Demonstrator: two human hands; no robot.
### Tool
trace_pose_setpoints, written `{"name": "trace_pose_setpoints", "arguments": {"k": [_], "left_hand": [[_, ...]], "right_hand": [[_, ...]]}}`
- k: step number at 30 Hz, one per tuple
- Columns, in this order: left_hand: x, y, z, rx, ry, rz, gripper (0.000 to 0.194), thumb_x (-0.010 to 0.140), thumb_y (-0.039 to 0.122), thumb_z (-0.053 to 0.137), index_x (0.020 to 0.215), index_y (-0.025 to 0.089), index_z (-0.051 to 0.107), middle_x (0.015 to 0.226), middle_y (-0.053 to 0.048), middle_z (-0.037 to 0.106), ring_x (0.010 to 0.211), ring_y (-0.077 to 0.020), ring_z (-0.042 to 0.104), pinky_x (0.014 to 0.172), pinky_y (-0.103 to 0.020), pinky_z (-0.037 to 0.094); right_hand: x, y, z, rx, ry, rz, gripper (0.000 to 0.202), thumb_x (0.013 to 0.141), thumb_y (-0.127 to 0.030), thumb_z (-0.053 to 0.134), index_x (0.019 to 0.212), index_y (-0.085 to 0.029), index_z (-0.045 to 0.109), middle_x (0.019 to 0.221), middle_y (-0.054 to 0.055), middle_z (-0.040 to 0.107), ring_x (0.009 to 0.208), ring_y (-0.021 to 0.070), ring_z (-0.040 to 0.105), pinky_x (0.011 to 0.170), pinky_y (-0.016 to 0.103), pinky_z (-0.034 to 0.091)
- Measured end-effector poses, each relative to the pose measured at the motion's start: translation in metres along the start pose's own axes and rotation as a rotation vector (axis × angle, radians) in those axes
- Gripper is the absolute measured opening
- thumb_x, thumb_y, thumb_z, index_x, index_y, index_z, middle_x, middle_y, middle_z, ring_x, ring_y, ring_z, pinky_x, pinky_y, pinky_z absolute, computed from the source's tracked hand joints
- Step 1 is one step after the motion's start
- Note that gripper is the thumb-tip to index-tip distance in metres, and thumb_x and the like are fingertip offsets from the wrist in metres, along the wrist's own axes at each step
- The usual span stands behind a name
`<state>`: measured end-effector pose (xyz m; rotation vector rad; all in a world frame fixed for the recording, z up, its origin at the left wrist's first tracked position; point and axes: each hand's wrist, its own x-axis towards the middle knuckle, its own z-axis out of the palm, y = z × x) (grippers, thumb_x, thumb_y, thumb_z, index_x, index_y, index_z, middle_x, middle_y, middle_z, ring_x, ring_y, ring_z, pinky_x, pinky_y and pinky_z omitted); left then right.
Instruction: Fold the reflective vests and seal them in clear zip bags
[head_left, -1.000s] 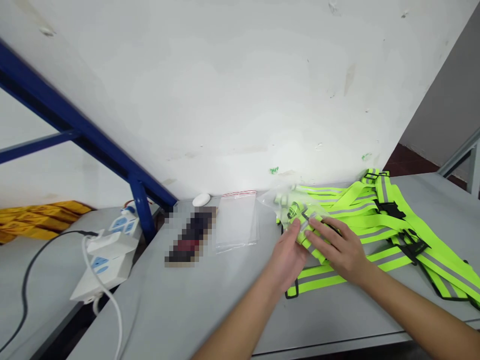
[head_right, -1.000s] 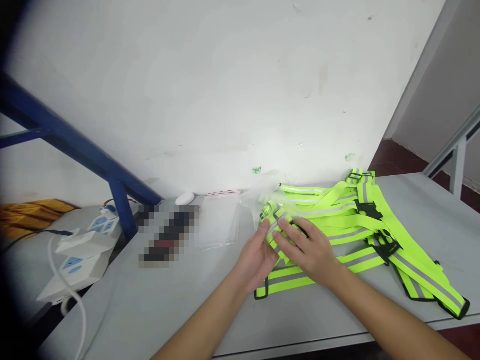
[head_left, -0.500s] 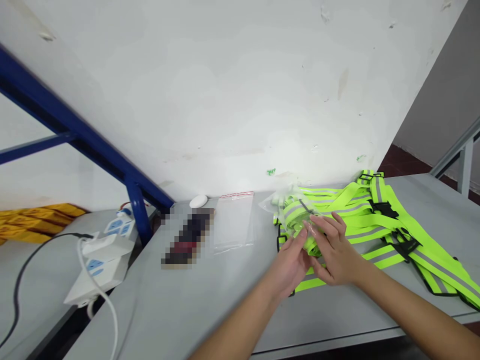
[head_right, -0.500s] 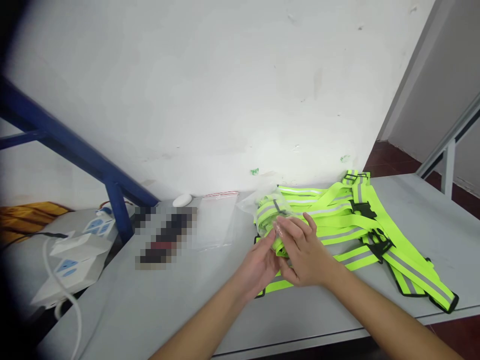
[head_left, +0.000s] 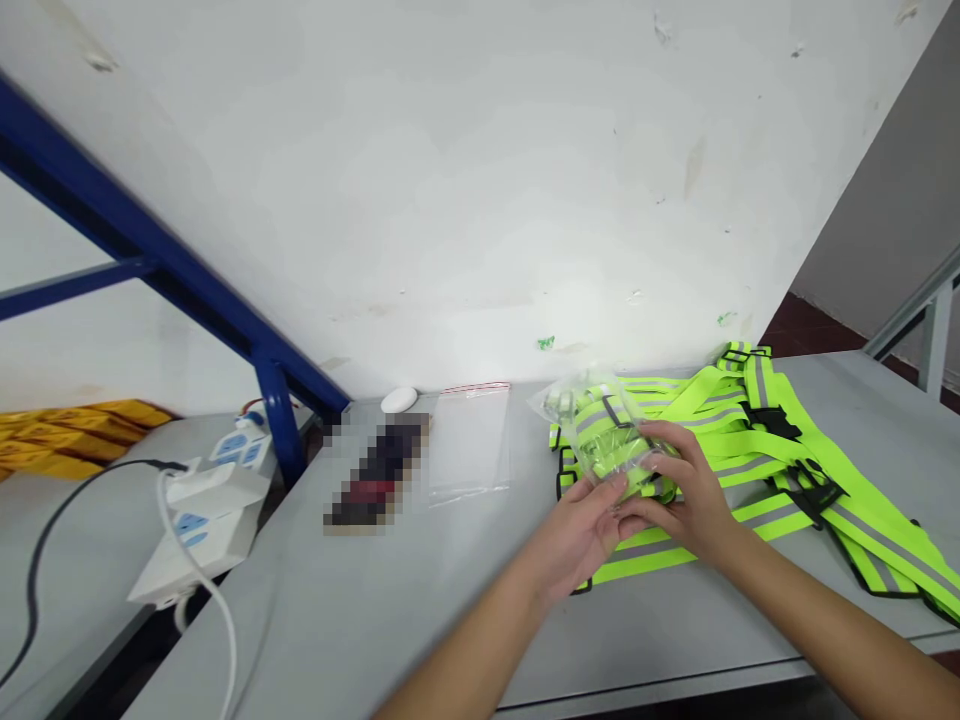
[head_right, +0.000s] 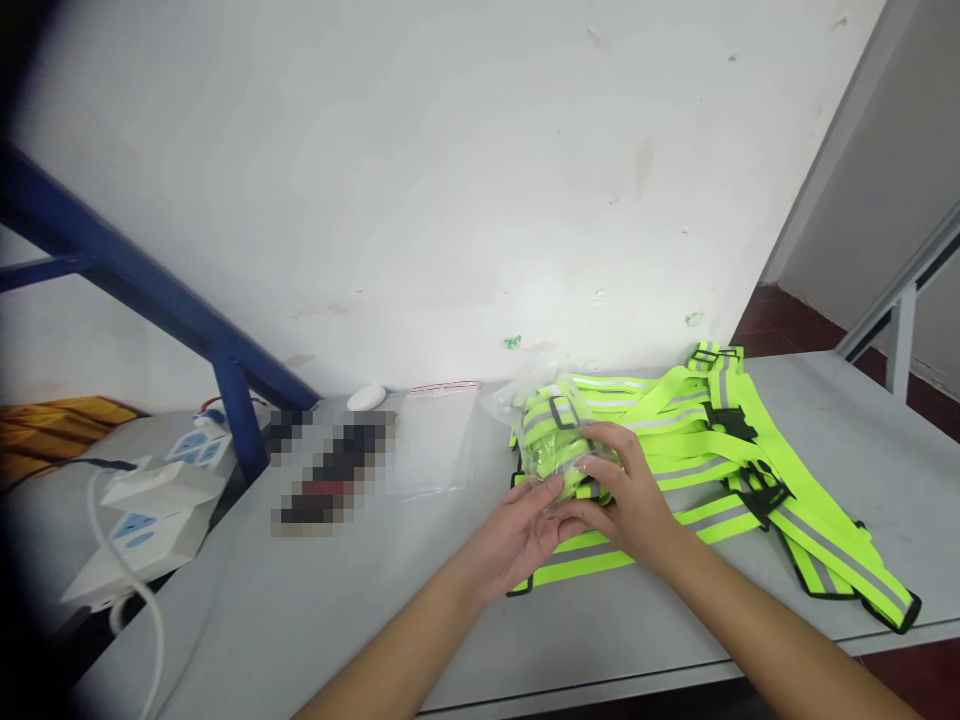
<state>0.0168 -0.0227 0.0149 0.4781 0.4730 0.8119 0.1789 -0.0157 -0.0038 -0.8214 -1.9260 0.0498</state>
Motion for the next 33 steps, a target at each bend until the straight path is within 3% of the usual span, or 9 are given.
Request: {"name": "trace_pose_setpoints", "arguments": {"k": [9,16,19,22,23,25,28,31,33], "left_hand": [[0.003,0.007,-0.007,0.04,0.077,-0.047,0.019,0.088,0.022,0.06,0.103,0.012,0.067,0.103,-0.009,0.071,0.091,-0.0187,0.068,0.097,-0.04,0.048],[0.003,0.003,-0.007,0.197,0.032,-0.193,0.024,0.087,0.026,0.061,0.098,0.007,0.068,0.103,-0.017,0.072,0.101,-0.0251,0.067,0.099,-0.038,0.047],[-0.001,0.012,-0.006,0.334,0.027,-0.289,0.026,0.086,0.032,0.06,0.095,0.009,0.068,0.097,-0.016,0.073,0.092,-0.0233,0.07,0.081,-0.031,0.054],[-0.009,0.029,-0.006,0.666,-0.059,-0.428,0.044,0.089,0.049,0.051,0.076,0.01,0.068,0.063,-0.01,0.07,0.05,-0.0158,0.064,0.044,-0.022,0.046],[-0.012,0.035,-0.007,0.802,-0.041,-0.371,0.048,0.088,0.052,0.05,0.067,0.011,0.065,0.051,-0.006,0.063,0.04,-0.0123,0.056,0.039,-0.021,0.039],[-0.015,0.044,-0.006,1.032,0.09,-0.035,0.044,0.086,0.051,0.054,0.06,0.015,0.059,0.045,0.0,0.054,0.039,-0.0093,0.048,0.041,-0.021,0.037],[-0.015,0.045,-0.006,1.317,0.13,0.487,0.025,0.076,0.04,0.069,0.089,0.018,0.064,0.086,-0.006,0.067,0.082,-0.0189,0.062,0.074,-0.029,0.049],[-0.009,0.033,-0.009,1.707,-0.08,0.537,0.073,0.066,0.028,0.076,0.133,0.026,0.046,0.142,-0.011,0.045,0.133,-0.0314,0.035,0.108,-0.046,0.032],[-0.003,0.022,-0.014,1.925,-0.1,0.505,0.074,0.074,0.019,0.067,0.141,0.026,0.037,0.15,-0.009,0.035,0.139,-0.0313,0.024,0.112,-0.051,0.025]], "right_hand": [[-0.007,0.009,-0.019,0.389,-0.268,0.421,0.048,0.089,-0.024,0.056,0.126,-0.029,0.026,0.134,0.01,0.042,0.126,0.0223,0.043,0.103,0.045,0.039],[0.0,0.015,-0.006,0.056,-0.176,0.503,0.015,0.081,-0.025,0.065,0.087,-0.022,0.051,0.085,0.001,0.051,0.077,0.0172,0.051,0.07,0.03,0.044],[-0.002,0.014,-0.001,-0.05,-0.219,0.625,0.02,0.081,-0.029,0.066,0.076,-0.022,0.048,0.071,-0.003,0.048,0.063,0.0142,0.045,0.059,0.026,0.039],[-0.004,0.012,0.0,-0.086,-0.322,0.673,0.021,0.082,-0.031,0.064,0.073,-0.022,0.047,0.063,-0.005,0.046,0.057,0.0132,0.043,0.054,0.025,0.034],[-0.005,0.011,0.0,-0.088,-0.359,0.656,0.02,0.082,-0.029,0.062,0.073,-0.022,0.047,0.063,-0.005,0.046,0.057,0.013,0.042,0.054,0.024,0.033],[-0.005,0.008,0.0,-0.064,-0.432,0.583,0.016,0.083,-0.024,0.06,0.074,-0.021,0.047,0.065,-0.004,0.047,0.058,0.0131,0.044,0.056,0.024,0.034],[-0.004,0.005,-0.003,0.038,-0.519,0.442,0.011,0.081,-0.013,0.055,0.08,-0.021,0.047,0.074,-0.001,0.051,0.066,0.014,0.047,0.059,0.024,0.036],[-0.003,0.004,-0.01,0.108,-0.562,0.363,0.021,0.074,-0.005,0.051,0.086,-0.022,0.045,0.082,0.0,0.053,0.071,0.0145,0.048,0.062,0.024,0.038],[-0.002,0.004,-0.015,0.065,-0.578,0.374,0.021,0.072,-0.006,0.051,0.083,-0.022,0.044,0.079,0.0,0.052,0.068,0.0141,0.047,0.06,0.023,0.036]]}}
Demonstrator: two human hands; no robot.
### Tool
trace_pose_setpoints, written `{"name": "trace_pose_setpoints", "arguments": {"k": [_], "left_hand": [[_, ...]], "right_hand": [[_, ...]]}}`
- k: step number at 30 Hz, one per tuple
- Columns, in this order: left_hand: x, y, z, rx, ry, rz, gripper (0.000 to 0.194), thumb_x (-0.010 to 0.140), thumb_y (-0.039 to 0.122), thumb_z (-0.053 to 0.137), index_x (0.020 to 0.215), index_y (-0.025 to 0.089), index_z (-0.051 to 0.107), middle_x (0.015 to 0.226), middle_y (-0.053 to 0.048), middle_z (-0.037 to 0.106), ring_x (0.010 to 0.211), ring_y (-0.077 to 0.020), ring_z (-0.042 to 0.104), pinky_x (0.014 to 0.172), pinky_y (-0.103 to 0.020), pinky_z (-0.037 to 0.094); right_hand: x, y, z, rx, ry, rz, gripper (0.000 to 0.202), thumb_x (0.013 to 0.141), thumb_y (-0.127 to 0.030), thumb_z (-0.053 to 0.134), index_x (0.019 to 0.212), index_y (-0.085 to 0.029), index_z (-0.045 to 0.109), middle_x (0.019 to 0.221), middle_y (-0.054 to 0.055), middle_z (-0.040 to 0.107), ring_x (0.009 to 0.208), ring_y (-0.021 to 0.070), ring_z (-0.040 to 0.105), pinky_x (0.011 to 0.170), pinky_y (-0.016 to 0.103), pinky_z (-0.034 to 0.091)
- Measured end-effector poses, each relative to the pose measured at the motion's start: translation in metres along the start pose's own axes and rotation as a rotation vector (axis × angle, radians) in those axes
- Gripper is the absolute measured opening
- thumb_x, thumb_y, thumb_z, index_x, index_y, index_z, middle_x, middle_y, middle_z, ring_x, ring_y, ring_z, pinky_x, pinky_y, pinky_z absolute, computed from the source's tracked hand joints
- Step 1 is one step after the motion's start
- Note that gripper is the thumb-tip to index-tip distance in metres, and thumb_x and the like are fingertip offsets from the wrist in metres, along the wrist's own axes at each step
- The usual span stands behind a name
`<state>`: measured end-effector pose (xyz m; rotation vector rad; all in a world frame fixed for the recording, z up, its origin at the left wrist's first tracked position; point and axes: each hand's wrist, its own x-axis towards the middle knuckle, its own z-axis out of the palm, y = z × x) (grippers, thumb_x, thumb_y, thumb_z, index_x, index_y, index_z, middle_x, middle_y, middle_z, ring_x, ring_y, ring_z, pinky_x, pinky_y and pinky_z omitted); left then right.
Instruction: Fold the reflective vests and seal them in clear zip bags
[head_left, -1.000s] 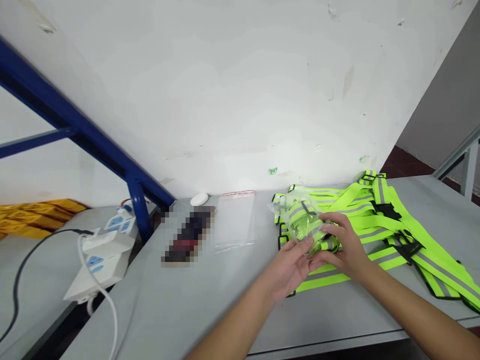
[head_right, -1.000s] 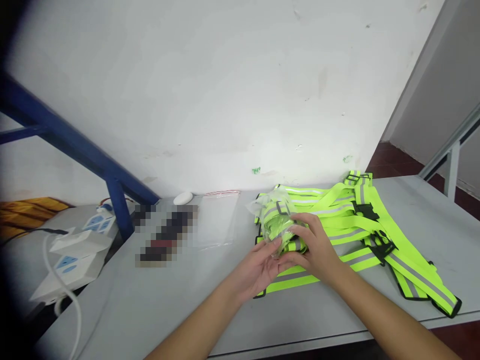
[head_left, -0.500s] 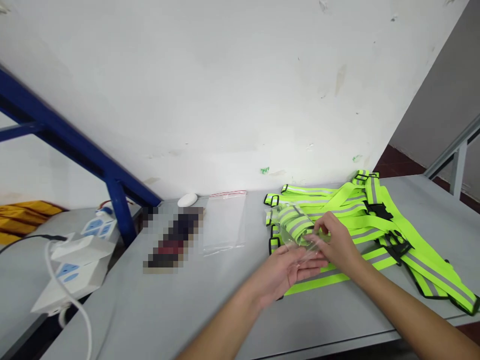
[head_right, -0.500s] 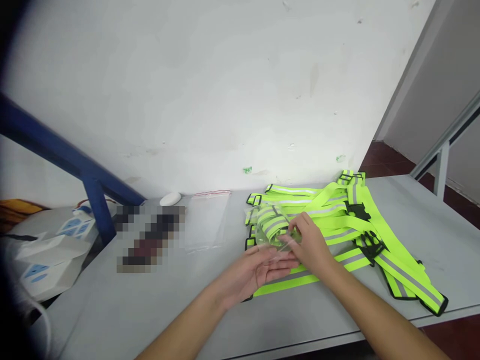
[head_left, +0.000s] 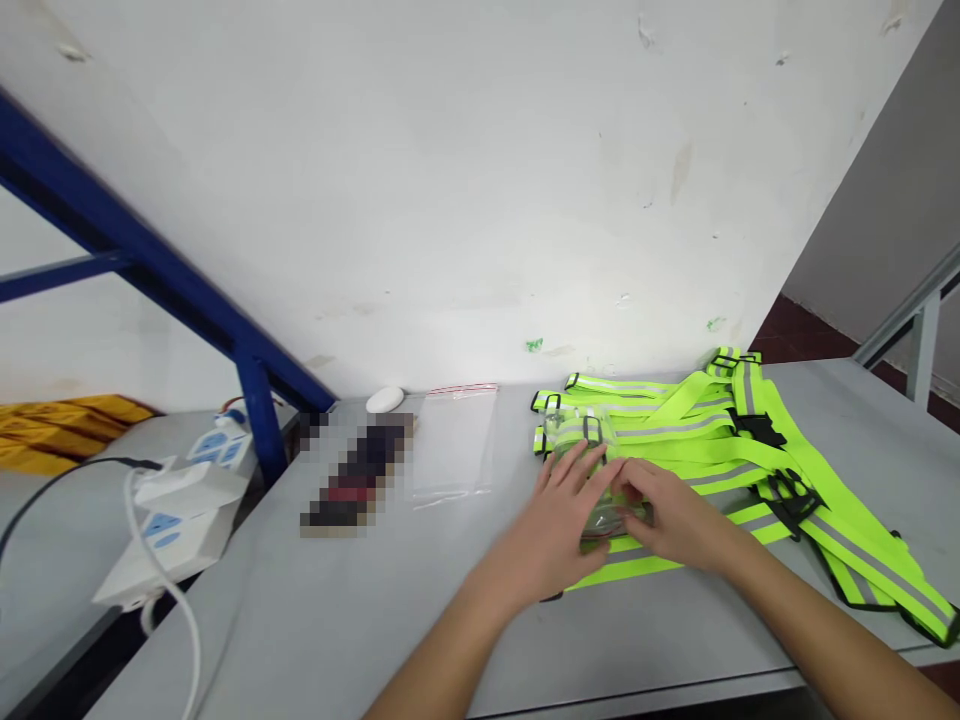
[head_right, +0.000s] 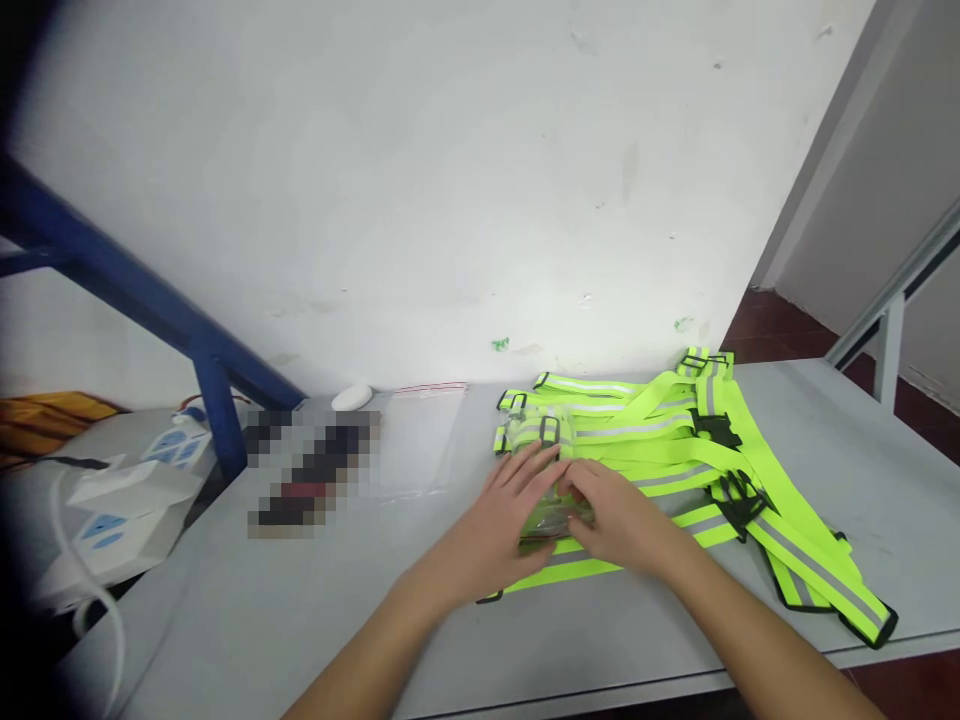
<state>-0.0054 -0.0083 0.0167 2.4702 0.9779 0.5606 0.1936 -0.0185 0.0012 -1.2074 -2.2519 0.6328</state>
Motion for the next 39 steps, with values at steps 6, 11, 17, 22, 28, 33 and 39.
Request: {"name": "trace_pose_setpoints", "arguments": {"k": [6,11,17,22,28,33,39], "left_hand": [[0.007,-0.004,0.019,0.272,0.077,-0.074,0.042,0.082,0.006,0.051,0.121,0.021,0.054,0.135,-0.006,0.053,0.126,-0.0306,0.04,0.101,-0.05,0.039],[0.012,-0.002,0.022,0.326,0.171,-0.047,0.035,0.071,-0.007,0.046,0.09,0.019,0.059,0.114,-0.007,0.062,0.107,-0.0264,0.048,0.084,-0.041,0.048],[0.013,-0.004,0.03,0.392,0.241,-0.074,0.026,0.072,-0.002,0.05,0.083,0.019,0.059,0.114,-0.01,0.059,0.106,-0.0287,0.049,0.085,-0.044,0.047],[0.009,-0.005,0.024,0.352,0.031,0.032,0.023,0.075,0.009,0.054,0.095,0.02,0.059,0.153,-0.006,0.031,0.141,-0.0353,0.017,0.108,-0.059,0.026],[0.011,-0.007,0.027,0.298,0.041,-0.03,0.02,0.08,0.01,0.056,0.096,0.021,0.06,0.149,-0.005,0.039,0.141,-0.0371,0.022,0.105,-0.062,0.029],[0.015,-0.004,0.039,0.298,0.137,-0.079,0.03,0.079,0.0,0.051,0.094,0.022,0.063,0.137,-0.007,0.053,0.132,-0.0362,0.038,0.098,-0.055,0.04],[0.017,-0.01,0.038,0.148,0.186,-0.097,0.027,0.079,-0.001,0.048,0.085,0.021,0.063,0.134,-0.007,0.057,0.126,-0.0317,0.045,0.099,-0.053,0.041]], "right_hand": [[-0.003,-0.002,0.0,-0.243,-0.078,0.077,0.016,0.079,-0.013,0.049,0.068,-0.021,0.041,0.06,-0.003,0.048,0.051,0.011,0.037,0.051,0.024,0.02],[-0.004,-0.005,0.009,-0.288,-0.089,-0.119,0.016,0.079,-0.008,0.046,0.069,-0.021,0.044,0.061,-0.003,0.051,0.05,0.0108,0.035,0.05,0.026,0.017],[-0.004,-0.003,0.009,-0.278,-0.133,-0.1,0.017,0.075,-0.006,0.048,0.067,-0.021,0.044,0.058,-0.004,0.048,0.049,0.0108,0.034,0.05,0.026,0.017],[-0.006,0.003,0.001,-0.239,-0.245,0.068,0.018,0.07,-0.006,0.053,0.066,-0.021,0.042,0.058,-0.005,0.047,0.05,0.01,0.036,0.049,0.024,0.018],[-0.01,0.006,-0.007,-0.198,-0.275,0.127,0.022,0.067,-0.006,0.055,0.064,-0.02,0.04,0.058,-0.005,0.047,0.052,0.0096,0.035,0.049,0.023,0.019],[-0.007,0.002,-0.002,-0.204,-0.272,0.132,0.025,0.065,-0.003,0.053,0.059,-0.02,0.037,0.053,-0.006,0.038,0.049,0.0096,0.031,0.048,0.025,0.016],[-0.008,0.001,-0.004,-0.17,-0.274,0.141,0.022,0.067,-0.003,0.052,0.061,-0.02,0.038,0.055,-0.005,0.043,0.05,0.0095,0.034,0.048,0.024,0.019]]}}
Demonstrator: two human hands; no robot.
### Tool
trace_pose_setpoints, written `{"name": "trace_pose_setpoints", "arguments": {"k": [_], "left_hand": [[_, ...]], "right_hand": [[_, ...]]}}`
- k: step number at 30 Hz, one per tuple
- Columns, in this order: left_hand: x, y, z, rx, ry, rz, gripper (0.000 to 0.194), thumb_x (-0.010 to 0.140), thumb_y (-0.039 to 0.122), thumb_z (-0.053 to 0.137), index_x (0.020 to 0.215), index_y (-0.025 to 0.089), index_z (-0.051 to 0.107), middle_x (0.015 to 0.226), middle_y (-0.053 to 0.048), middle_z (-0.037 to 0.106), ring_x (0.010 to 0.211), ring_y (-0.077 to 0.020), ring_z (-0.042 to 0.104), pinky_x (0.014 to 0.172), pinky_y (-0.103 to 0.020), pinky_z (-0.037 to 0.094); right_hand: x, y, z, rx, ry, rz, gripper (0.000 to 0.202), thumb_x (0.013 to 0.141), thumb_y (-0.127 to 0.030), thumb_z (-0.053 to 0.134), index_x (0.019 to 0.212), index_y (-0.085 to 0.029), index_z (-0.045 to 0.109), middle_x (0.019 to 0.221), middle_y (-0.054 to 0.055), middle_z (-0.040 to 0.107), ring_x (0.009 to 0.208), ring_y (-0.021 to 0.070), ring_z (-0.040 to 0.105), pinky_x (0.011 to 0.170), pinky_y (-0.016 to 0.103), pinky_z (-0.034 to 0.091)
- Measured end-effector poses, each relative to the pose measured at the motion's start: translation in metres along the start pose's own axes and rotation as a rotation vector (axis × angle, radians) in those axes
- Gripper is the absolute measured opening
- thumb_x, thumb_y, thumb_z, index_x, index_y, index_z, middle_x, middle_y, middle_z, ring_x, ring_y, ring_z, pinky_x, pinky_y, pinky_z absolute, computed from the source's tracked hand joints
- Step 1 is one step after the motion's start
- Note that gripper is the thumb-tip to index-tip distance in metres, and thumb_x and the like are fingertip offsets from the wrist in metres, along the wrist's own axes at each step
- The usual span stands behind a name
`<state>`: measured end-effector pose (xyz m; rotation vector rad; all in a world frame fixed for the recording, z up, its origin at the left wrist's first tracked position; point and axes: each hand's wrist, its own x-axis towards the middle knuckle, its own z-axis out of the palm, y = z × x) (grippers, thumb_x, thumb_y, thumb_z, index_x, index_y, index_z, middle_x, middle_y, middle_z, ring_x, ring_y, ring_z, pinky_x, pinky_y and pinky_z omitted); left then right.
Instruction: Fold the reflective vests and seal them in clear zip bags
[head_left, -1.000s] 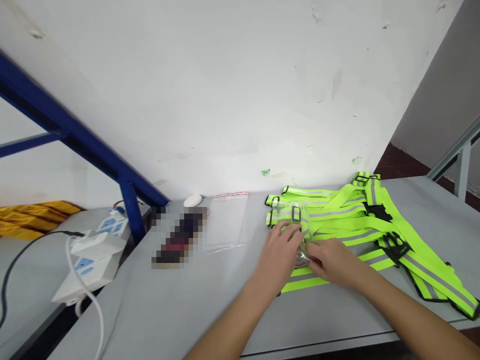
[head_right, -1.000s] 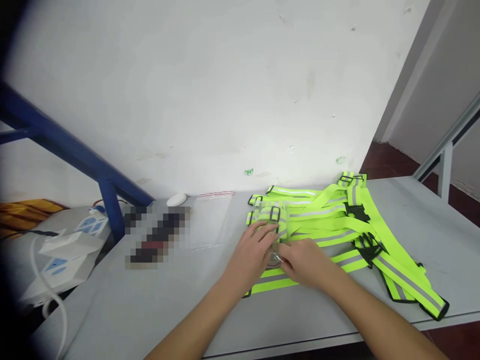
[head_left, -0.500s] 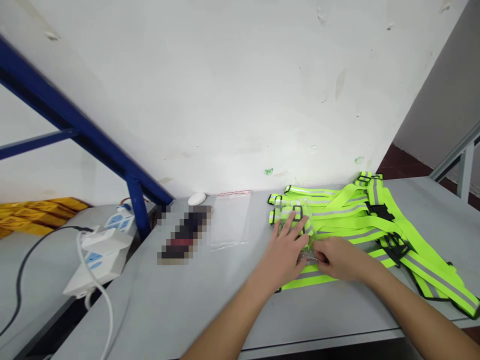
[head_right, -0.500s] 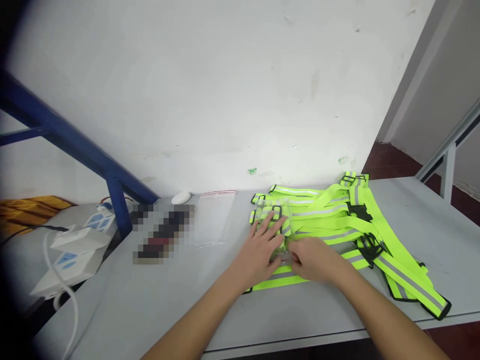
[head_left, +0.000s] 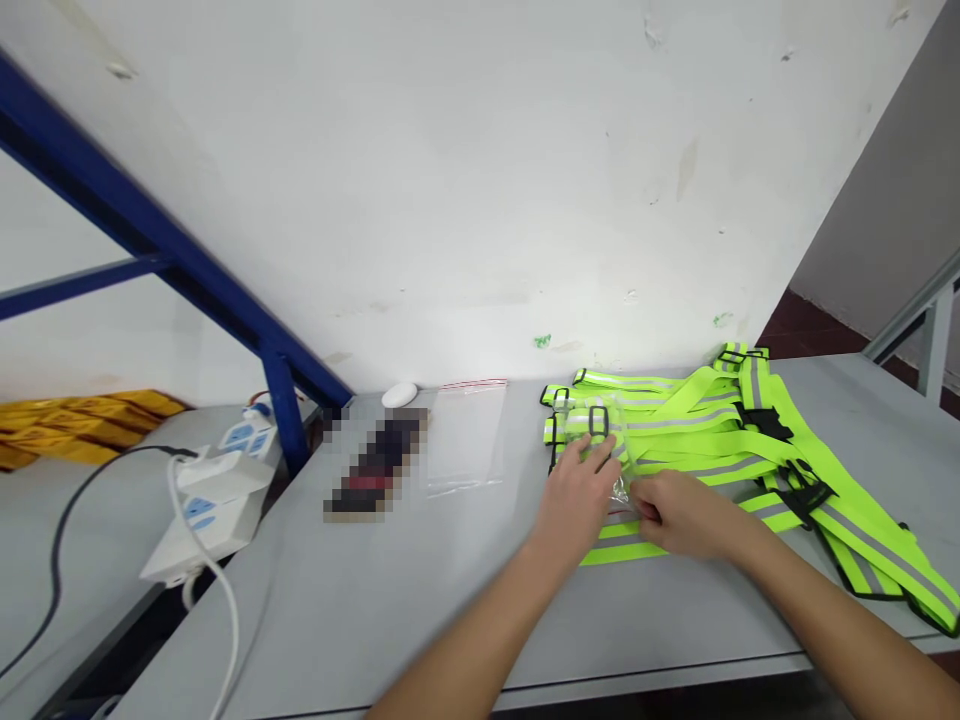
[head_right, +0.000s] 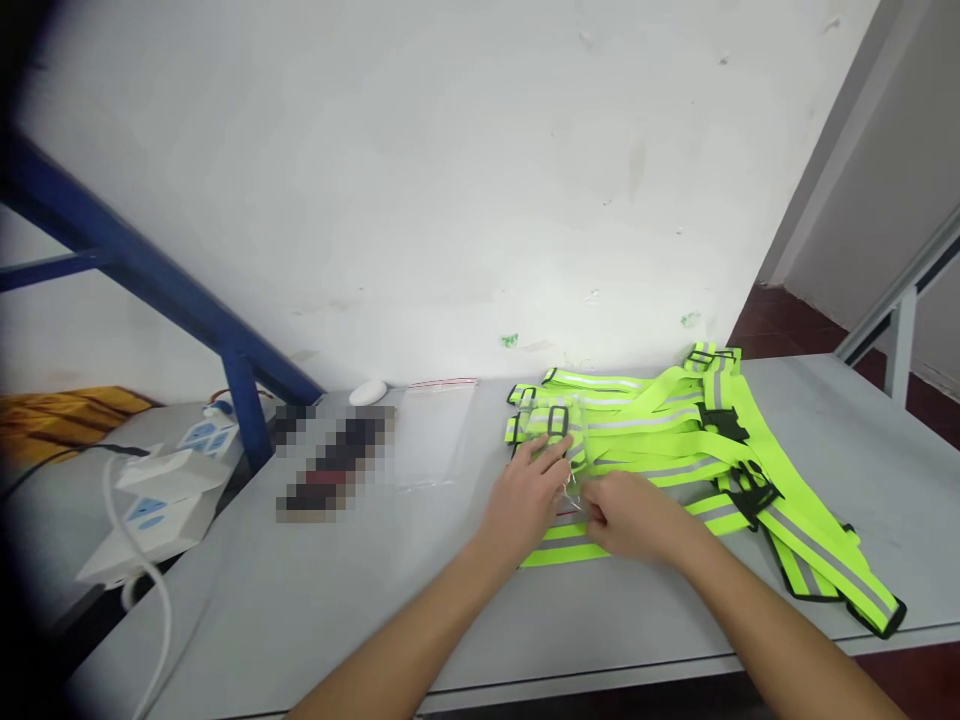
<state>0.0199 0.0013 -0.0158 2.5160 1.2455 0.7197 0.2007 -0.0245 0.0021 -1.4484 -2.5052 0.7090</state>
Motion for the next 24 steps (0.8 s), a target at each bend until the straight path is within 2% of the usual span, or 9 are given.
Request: {"name": "trace_pose_setpoints", "arguments": {"k": [5,9,13,16,18,21,24], "left_hand": [[-0.002,-0.008,-0.009,-0.073,0.004,-0.046,0.016,0.084,0.01,0.051,0.078,0.022,0.059,0.136,-0.004,0.055,0.13,-0.0301,0.042,0.101,-0.05,0.041],[-0.005,-0.007,-0.012,-0.16,0.072,-0.062,0.016,0.088,0.017,0.049,0.074,0.022,0.055,0.129,-0.005,0.06,0.131,-0.0274,0.042,0.101,-0.047,0.041],[-0.006,-0.009,-0.012,-0.254,0.167,-0.057,0.015,0.089,0.021,0.049,0.075,0.023,0.054,0.124,-0.006,0.063,0.127,-0.0257,0.047,0.101,-0.045,0.04],[-0.007,-0.009,-0.019,-0.193,0.145,-0.005,0.012,0.089,0.02,0.048,0.082,0.022,0.057,0.125,-0.007,0.062,0.129,-0.0258,0.044,0.102,-0.045,0.038],[-0.009,-0.006,-0.027,-0.1,0.138,0.071,0.014,0.087,0.016,0.048,0.09,0.023,0.06,0.126,-0.006,0.062,0.131,-0.0261,0.042,0.109,-0.049,0.027],[-0.012,0.002,-0.042,0.012,0.215,0.192,0.022,0.083,0.019,0.053,0.102,0.025,0.06,0.125,-0.004,0.064,0.126,-0.0283,0.046,0.113,-0.059,0.002],[-0.013,0.005,-0.051,0.047,0.336,0.234,0.035,0.081,0.033,0.062,0.114,0.026,0.056,0.12,-0.005,0.066,0.119,-0.029,0.052,0.112,-0.06,-0.004]], "right_hand": [[-0.005,0.006,-0.011,0.031,0.012,-0.013,0.017,0.071,-0.01,0.057,0.076,-0.022,0.046,0.063,-0.006,0.051,0.055,0.0104,0.041,0.05,0.021,0.025],[0.001,0.01,-0.009,-0.135,0.115,-0.056,0.017,0.076,-0.009,0.055,0.087,-0.022,0.052,0.073,-0.003,0.059,0.06,0.0126,0.05,0.054,0.023,0.029],[0.006,0.013,-0.002,-0.331,0.282,-0.239,0.011,0.089,-0.015,0.05,0.088,-0.021,0.059,0.077,0.002,0.06,0.066,0.0152,0.054,0.057,0.025,0.032],[0.006,0.017,0.003,-0.312,0.419,-0.387,0.019,0.094,-0.017,0.046,0.085,-0.02,0.062,0.07,0.001,0.057,0.062,0.0136,0.052,0.057,0.024,0.033],[0.007,0.018,0.004,-0.206,0.52,-0.415,0.019,0.093,-0.015,0.046,0.085,-0.02,0.063,0.069,0.001,0.057,0.062,0.013,0.052,0.057,0.023,0.035],[0.011,0.014,0.001,0.019,0.659,-0.397,0.014,0.09,-0.012,0.051,0.087,-0.019,0.062,0.07,0.002,0.056,0.061,0.0129,0.052,0.055,0.023,0.038],[0.02,0.003,-0.011,0.176,0.758,-0.391,0.011,0.087,-0.01,0.055,0.085,-0.02,0.061,0.071,0.002,0.054,0.064,0.0139,0.052,0.056,0.024,0.041]]}}
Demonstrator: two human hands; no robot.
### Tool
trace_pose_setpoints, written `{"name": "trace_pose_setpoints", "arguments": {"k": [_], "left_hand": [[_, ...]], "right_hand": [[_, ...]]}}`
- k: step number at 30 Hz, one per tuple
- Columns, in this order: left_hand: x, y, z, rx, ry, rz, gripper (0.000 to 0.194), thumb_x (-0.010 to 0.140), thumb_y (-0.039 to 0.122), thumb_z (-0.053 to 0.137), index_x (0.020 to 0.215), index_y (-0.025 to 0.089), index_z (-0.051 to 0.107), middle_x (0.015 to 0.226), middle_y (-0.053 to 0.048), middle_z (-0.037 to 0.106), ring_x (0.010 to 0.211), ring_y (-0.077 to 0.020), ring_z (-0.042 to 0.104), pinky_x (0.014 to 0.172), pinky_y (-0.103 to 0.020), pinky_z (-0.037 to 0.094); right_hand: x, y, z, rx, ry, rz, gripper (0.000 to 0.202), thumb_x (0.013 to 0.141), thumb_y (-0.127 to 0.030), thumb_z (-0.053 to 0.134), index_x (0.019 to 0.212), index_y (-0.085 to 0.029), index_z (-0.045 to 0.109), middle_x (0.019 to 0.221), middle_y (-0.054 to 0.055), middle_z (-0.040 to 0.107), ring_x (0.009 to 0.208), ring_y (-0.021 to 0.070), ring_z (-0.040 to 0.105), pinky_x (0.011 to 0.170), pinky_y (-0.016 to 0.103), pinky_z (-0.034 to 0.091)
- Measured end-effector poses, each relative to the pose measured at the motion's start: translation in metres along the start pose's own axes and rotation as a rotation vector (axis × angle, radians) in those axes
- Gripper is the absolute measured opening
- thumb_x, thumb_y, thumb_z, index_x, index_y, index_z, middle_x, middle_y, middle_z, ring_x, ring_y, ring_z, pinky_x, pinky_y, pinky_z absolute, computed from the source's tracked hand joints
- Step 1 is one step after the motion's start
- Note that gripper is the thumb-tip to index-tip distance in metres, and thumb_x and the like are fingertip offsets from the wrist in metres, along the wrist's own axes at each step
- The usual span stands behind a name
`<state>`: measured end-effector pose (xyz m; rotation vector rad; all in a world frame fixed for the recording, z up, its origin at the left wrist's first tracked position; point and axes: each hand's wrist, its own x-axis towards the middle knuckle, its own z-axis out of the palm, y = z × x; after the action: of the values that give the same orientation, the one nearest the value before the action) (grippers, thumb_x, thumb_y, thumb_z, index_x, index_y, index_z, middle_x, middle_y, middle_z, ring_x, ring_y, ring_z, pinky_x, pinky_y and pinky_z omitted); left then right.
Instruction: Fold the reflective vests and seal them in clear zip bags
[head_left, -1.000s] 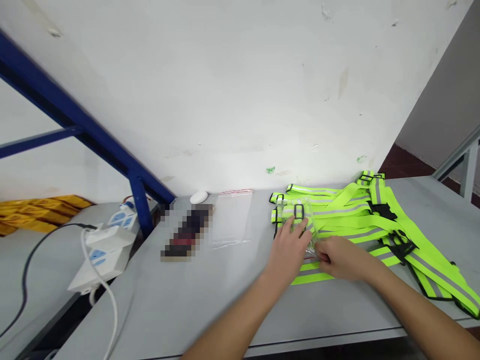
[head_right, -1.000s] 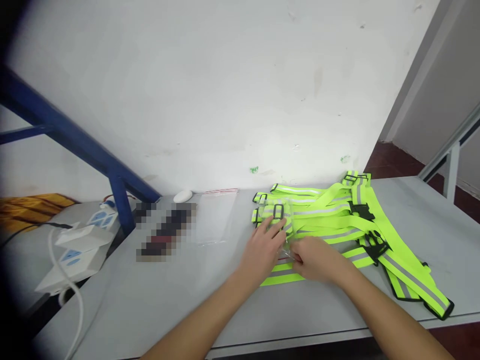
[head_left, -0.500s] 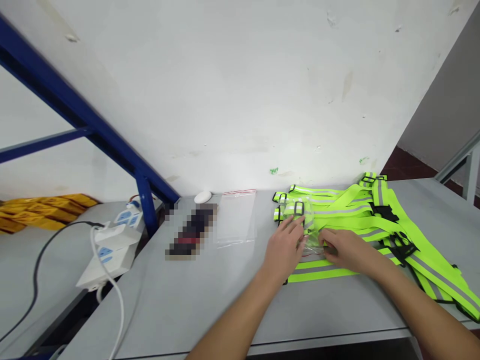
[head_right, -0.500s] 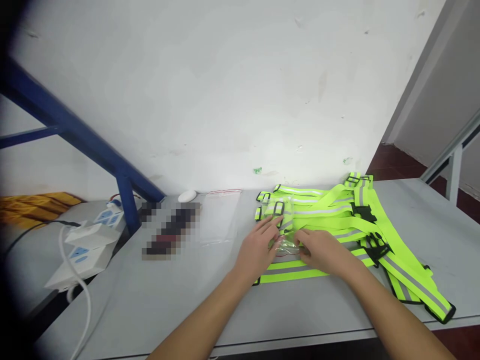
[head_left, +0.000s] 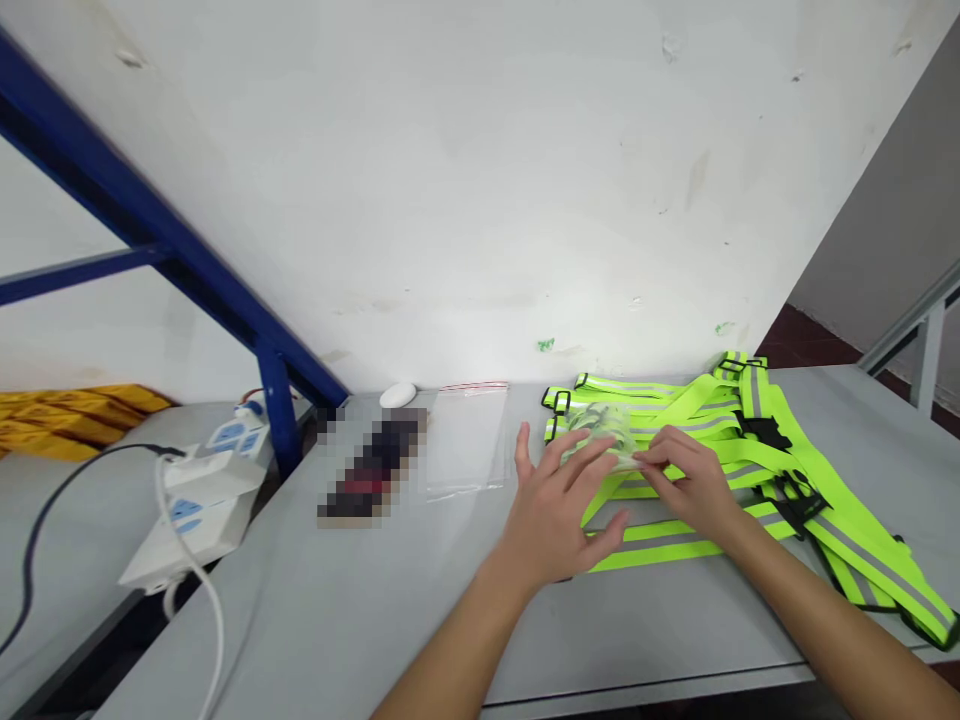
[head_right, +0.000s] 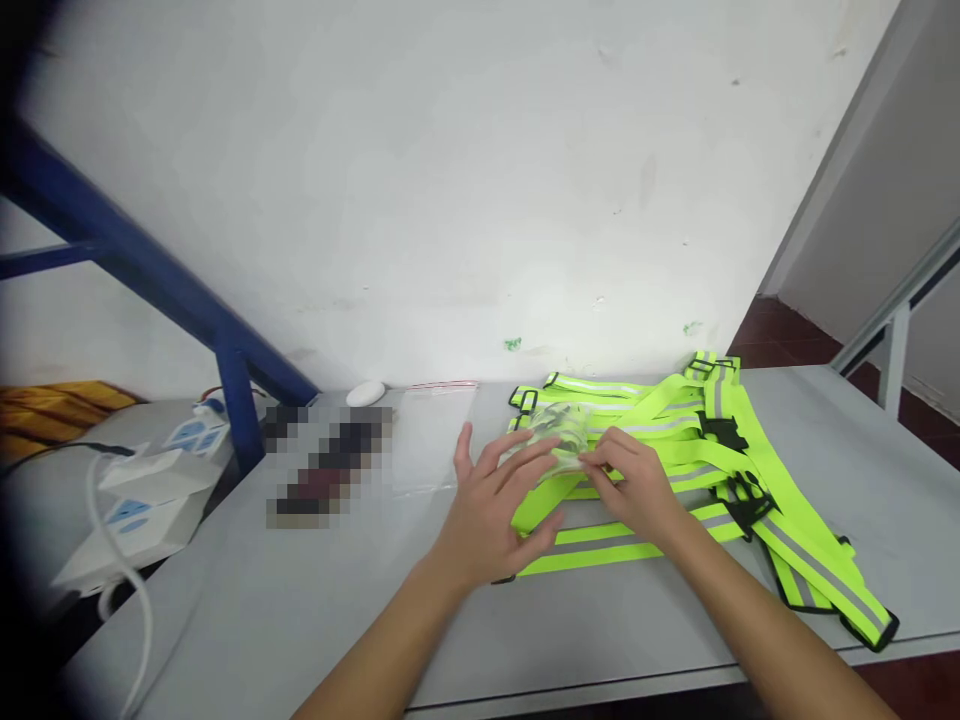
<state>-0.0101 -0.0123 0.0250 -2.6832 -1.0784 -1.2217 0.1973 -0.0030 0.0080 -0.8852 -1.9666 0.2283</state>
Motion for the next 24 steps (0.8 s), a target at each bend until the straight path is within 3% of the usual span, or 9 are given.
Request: {"name": "trace_pose_setpoints", "arguments": {"k": [3,5,9,12,14,19,24], "left_hand": [[0.002,-0.009,-0.002,0.002,0.106,-0.132,0.048,0.079,0.037,0.068,0.123,0.026,0.051,0.116,-0.005,0.067,0.114,-0.0268,0.055,0.113,-0.058,0.0],[0.003,-0.018,-0.001,-0.114,0.163,-0.292,0.05,0.078,0.036,0.07,0.123,0.027,0.05,0.118,-0.006,0.065,0.116,-0.0257,0.054,0.114,-0.055,0.01],[0.005,-0.03,0.001,-0.734,0.282,-0.585,0.059,0.078,0.039,0.07,0.129,0.026,0.043,0.12,-0.009,0.061,0.119,-0.0249,0.053,0.104,-0.046,0.037],[0.004,-0.028,0.003,-1.18,0.192,-0.671,0.076,0.069,0.05,0.076,0.133,0.024,0.043,0.128,-0.013,0.058,0.12,-0.0291,0.054,0.099,-0.043,0.043],[0.001,-0.021,0.005,-1.318,0.104,-0.698,0.074,0.067,0.054,0.076,0.128,0.022,0.051,0.132,-0.014,0.056,0.123,-0.0317,0.051,0.1,-0.043,0.043],[-0.001,0.0,0.012,-1.181,0.134,-0.761,0.038,0.083,0.045,0.063,0.112,0.021,0.066,0.124,-0.009,0.063,0.121,-0.0282,0.053,0.103,-0.042,0.041],[0.002,0.007,0.022,-1.014,0.153,-0.71,0.055,0.072,0.035,0.076,0.122,0.021,0.058,0.128,-0.01,0.06,0.121,-0.027,0.053,0.103,-0.039,0.041]], "right_hand": [[0.024,-0.011,-0.006,0.031,-0.003,-0.007,0.011,0.086,-0.011,0.057,0.083,-0.021,0.058,0.078,0.003,0.053,0.073,0.0163,0.053,0.063,0.028,0.043],[0.04,-0.02,-0.011,0.052,-0.019,0.0,0.011,0.087,-0.012,0.058,0.082,-0.022,0.056,0.082,0.004,0.053,0.078,0.0175,0.052,0.067,0.03,0.043],[0.061,-0.035,-0.013,0.28,0.025,0.104,0.009,0.091,-0.017,0.054,0.085,-0.024,0.052,0.089,0.003,0.054,0.082,0.0169,0.052,0.072,0.031,0.042],[0.061,-0.041,-0.002,0.498,0.164,0.224,0.006,0.094,-0.022,0.051,0.089,-0.025,0.051,0.092,0.002,0.054,0.084,0.0152,0.053,0.072,0.028,0.042],[0.055,-0.04,0.008,0.548,0.27,0.301,0.005,0.094,-0.025,0.051,0.089,-0.025,0.052,0.093,0.002,0.054,0.086,0.0148,0.053,0.074,0.027,0.042],[0.034,-0.028,0.027,0.62,0.354,0.498,0.01,0.094,-0.033,0.051,0.089,-0.024,0.052,0.088,0.0,0.056,0.082,0.0139,0.052,0.077,0.027,0.043],[0.029,-0.02,0.03,0.678,0.327,0.591,0.014,0.092,-0.036,0.055,0.087,-0.023,0.052,0.081,-0.001,0.055,0.073,0.0124,0.051,0.068,0.024,0.043]]}}
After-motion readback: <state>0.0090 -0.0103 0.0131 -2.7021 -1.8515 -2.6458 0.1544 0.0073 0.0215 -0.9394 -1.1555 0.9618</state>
